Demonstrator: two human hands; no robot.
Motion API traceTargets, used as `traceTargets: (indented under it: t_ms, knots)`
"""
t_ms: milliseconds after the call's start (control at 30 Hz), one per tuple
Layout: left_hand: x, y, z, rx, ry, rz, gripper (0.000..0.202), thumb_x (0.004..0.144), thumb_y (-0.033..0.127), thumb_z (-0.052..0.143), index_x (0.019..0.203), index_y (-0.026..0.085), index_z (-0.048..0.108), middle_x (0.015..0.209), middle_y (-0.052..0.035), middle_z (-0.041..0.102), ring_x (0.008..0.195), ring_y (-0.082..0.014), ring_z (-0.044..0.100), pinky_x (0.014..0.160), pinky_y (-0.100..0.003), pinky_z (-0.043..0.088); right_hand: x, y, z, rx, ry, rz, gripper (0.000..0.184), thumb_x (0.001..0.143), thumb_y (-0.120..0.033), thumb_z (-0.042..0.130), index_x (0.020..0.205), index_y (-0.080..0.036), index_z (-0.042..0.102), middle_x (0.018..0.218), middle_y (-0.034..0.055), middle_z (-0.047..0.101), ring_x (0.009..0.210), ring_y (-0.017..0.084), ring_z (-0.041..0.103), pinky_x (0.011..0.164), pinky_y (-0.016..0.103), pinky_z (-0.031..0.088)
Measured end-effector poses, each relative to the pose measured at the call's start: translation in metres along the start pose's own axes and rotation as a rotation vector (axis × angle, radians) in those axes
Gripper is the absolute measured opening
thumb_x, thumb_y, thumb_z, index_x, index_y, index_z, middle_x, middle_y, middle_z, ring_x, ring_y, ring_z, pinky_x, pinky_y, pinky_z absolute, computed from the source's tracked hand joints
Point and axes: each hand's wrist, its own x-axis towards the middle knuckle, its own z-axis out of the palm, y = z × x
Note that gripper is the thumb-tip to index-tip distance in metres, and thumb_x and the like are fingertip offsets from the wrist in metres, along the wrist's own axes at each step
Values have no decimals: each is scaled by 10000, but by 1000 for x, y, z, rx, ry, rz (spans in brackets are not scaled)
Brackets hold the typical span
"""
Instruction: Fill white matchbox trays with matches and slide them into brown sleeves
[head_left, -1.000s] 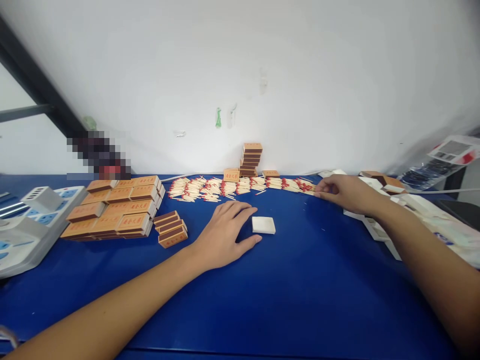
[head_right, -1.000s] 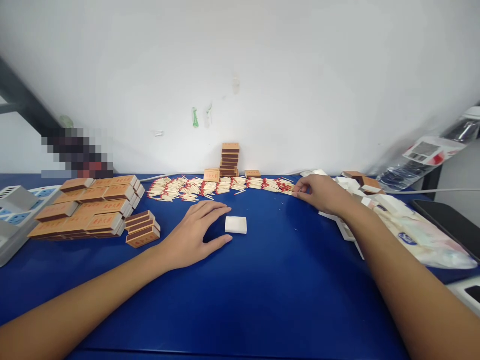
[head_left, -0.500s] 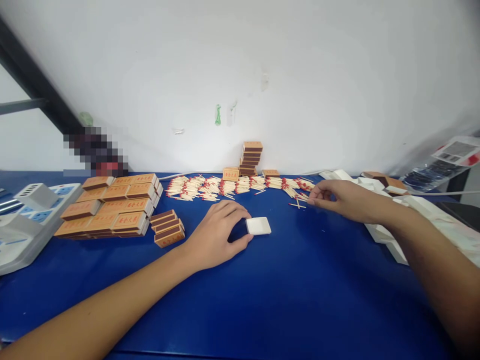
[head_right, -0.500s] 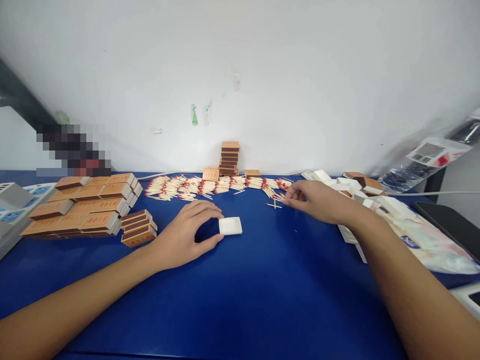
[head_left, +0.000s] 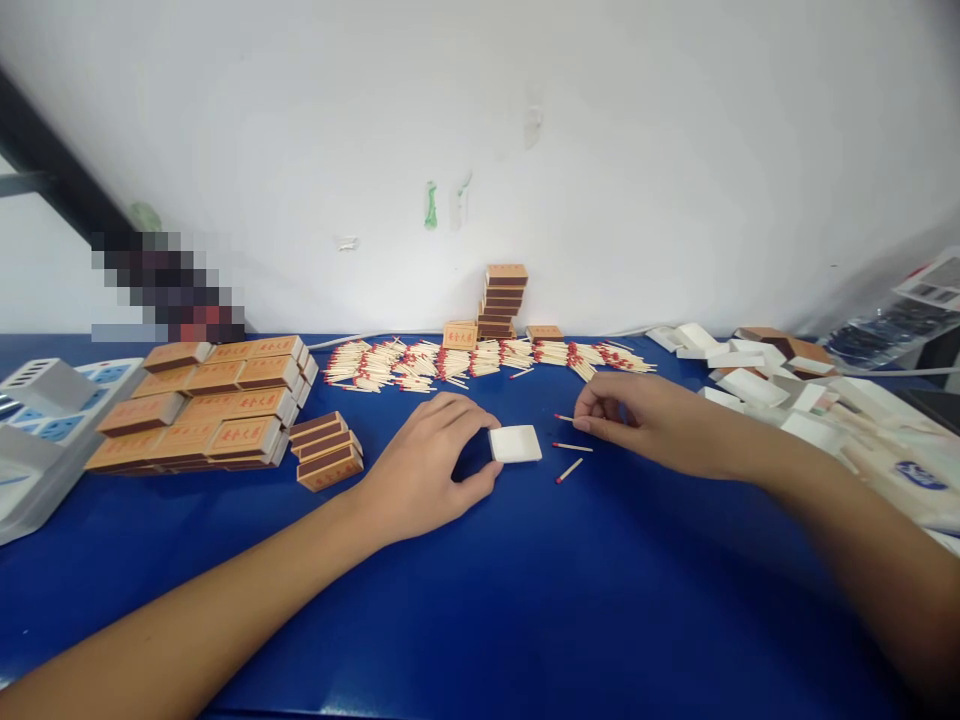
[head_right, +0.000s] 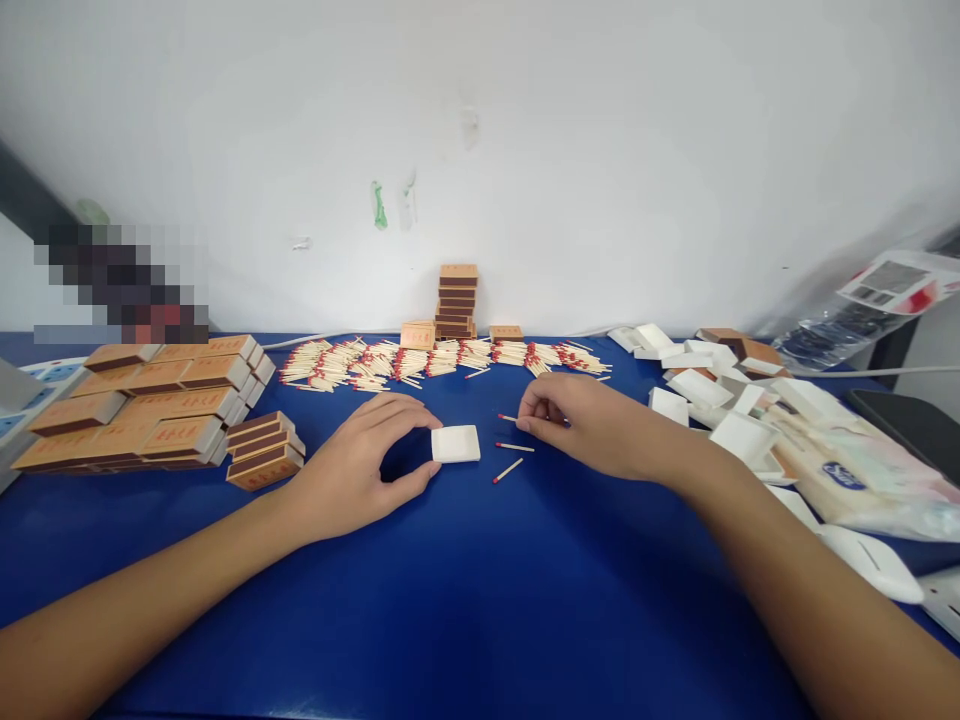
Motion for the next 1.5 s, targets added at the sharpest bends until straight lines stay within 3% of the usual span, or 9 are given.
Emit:
traceTargets:
  t_ms: [233, 567, 767, 1067, 1267, 1500]
  knots:
    - [-1, 1, 1, -10, -12, 6, 251, 965, 235, 718, 1209, 213, 666, 1201, -90, 728, 1198, -284, 643, 1084, -489, 528, -4, -6, -3, -28, -124, 0, 288, 971, -518, 644, 927, -256, 756, 894, 46, 748, 749, 200, 640, 645, 325, 477]
    - [-1, 0, 2, -10, -13, 3, 260, 974, 247, 720, 1226, 216, 664, 1212, -92, 724, 1212, -286, 637, 1092, -494, 528, -5, -6, 1, -23, -111, -15, 239, 951, -482, 683, 921, -259, 763, 876, 40, 752, 735, 194, 645, 631, 319, 473]
    - [-1, 0, 3, -21, -18, 2, 258, 971, 239, 718, 1223, 226, 669, 1205, -91, 729, 1210, -293, 640, 1085, -502, 534, 0, -11, 7, -31, -40, -44, 348, 982, -559, 622, 850, -251, 716, 801, 41, 724, 691, 198, 610, 622, 335, 457]
    - [-1, 0, 1, -7, -18, 8, 258, 968, 234, 720, 1220, 209, 668, 1203, -93, 726, 1198, -284, 637, 1079, -494, 536, 1, -10, 10, -2, -47, -59, 322, 1015, -535, 595, 905, -255, 710, 853, 43, 718, 728, 201, 613, 649, 334, 456]
    - [-1, 1, 2, 22, 8, 17, 254, 968, 237, 728, 1214, 211, 670, 1181, -89, 737, 1167, -287, 652, 1053, -490, 549, -1, -18, 11, -11, 125, -99, 304, 1034, -530, 603, 926, -268, 712, 819, 33, 694, 710, 199, 608, 664, 336, 445]
    - [0, 5, 4, 89, 64, 94, 237, 974, 219, 726, 1204, 190, 675, 1147, -83, 753, 1143, -279, 674, 1030, -458, 566, -7, -41, 34, -59, 160, -241, 158, 1045, -340, 572, 988, -244, 684, 972, 67, 712, 772, 199, 661, 681, 336, 480]
